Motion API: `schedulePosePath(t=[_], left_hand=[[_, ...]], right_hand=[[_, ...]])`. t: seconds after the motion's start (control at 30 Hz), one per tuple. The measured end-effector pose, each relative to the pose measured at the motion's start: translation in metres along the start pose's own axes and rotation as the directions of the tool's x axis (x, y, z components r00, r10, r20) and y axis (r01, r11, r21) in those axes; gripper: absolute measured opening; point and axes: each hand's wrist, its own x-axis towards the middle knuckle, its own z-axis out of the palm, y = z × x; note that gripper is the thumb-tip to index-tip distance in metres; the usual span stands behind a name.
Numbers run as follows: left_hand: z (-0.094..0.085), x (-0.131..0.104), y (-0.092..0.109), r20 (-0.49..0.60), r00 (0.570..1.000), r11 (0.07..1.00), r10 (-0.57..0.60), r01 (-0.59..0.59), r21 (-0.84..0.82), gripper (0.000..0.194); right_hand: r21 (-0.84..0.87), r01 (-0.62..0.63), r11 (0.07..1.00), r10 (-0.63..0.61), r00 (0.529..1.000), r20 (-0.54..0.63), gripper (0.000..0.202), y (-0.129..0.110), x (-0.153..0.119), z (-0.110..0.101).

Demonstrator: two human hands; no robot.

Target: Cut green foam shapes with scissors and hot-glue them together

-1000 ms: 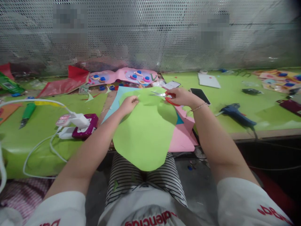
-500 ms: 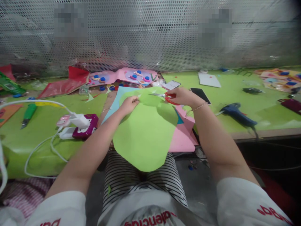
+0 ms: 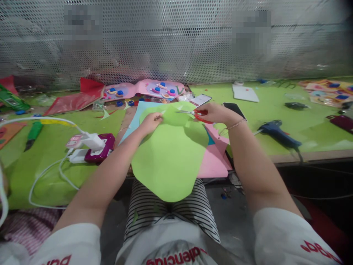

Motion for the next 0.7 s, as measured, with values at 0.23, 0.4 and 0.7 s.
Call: schedulePosePath(t=[0.23, 0.4, 0.7], left_hand=[[0.0, 0.0013, -0.0037, 0.01, 0.999, 0.999, 0.04, -0.04, -0.017, 0.014], [0.0003, 0.0015, -0.0014, -0.015, 0.999, 0.999, 0.033, -0.033, -0.002, 0.013], [-0.0002, 0.0007, -0.0015, -0.012, 1.0, 1.0, 0.028, -0.028, 0.0, 0.013]], right_hand=[[-0.037, -0.015, 0.999, 0.015, 1.0, 0.016, 0.041, -0.0016, -0.0006, -0.001], [-0.04, -0.023, 0.999, 0.024, 0.999, 0.037, 0.042, -0.0063, -0.0027, -0.0026], [-0.069, -0.033, 0.997, 0.036, 0.999, 0.038, 0.037, -0.0051, -0.0026, -0.0042]])
